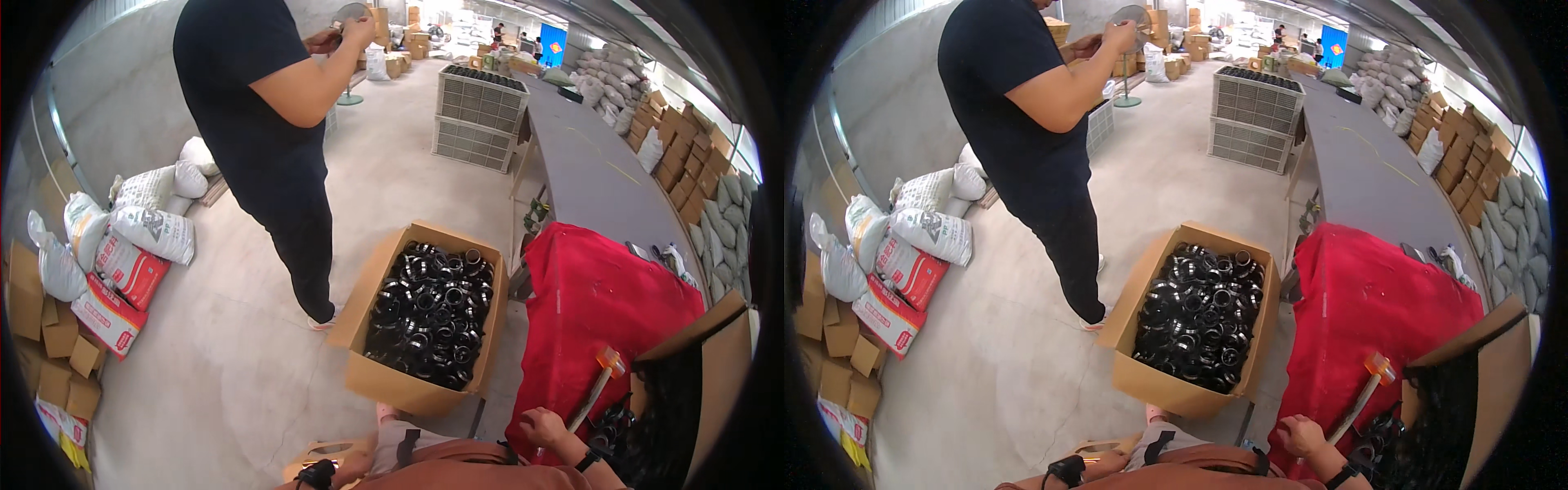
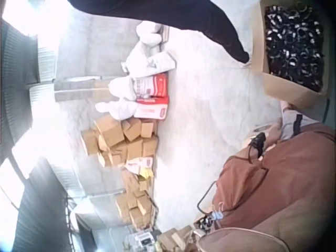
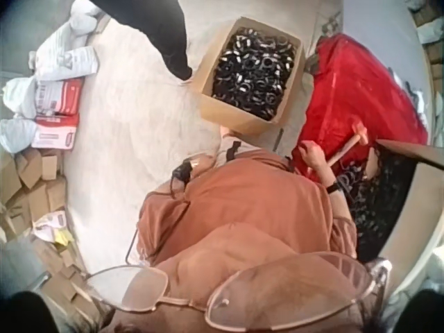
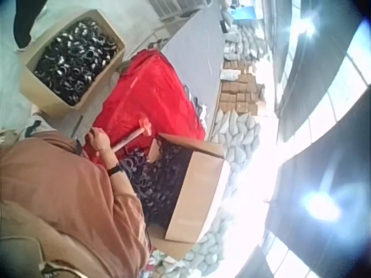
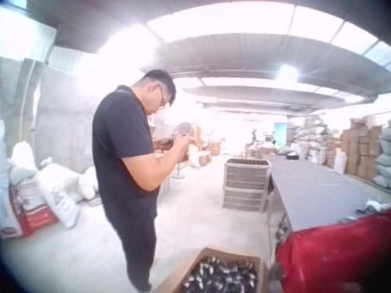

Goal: Sorting and inspecting black plastic ring components in a manufacturing warehouse.

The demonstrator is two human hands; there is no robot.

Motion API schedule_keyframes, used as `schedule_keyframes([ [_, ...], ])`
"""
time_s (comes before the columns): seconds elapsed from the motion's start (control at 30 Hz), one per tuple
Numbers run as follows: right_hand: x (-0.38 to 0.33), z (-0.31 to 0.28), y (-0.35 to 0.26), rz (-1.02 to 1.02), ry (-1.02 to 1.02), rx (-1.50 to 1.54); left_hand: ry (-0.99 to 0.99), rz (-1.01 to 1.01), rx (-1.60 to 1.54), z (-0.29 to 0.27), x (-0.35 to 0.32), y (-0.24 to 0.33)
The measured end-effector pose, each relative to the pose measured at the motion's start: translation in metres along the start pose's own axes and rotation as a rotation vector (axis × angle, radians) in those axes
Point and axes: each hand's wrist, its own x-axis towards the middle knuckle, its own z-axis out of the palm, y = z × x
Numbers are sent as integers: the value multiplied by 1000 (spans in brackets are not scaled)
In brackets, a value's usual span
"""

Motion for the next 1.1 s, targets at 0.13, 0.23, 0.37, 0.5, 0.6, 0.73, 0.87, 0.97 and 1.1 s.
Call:
schedule_keyframes([
  [0.13,14,10,19,76,-238,-255,-98,313,105,117,152,-167],
  [0.23,19,26,28,67,-292,-385,-39,23,-108,103,167,-129],
  [0.37,9,62,49,137,-479,-285,4,-18,-183,33,142,-58],
  [0.5,-22,105,86,332,-498,-24,13,28,-187,-5,137,-17],
  [0.6,-7,66,43,354,-500,-63,18,64,-164,-24,136,-2],
  [0.73,8,41,19,391,-490,-45,-7,70,-131,-46,142,22],
  [0.87,11,24,8,416,-475,-16,-19,137,-55,-67,149,60],
  [0.97,4,16,7,415,-455,24,-8,218,8,-76,139,88],
  [1.1,-17,15,5,424,-430,100,0,319,94,-86,115,123],
])
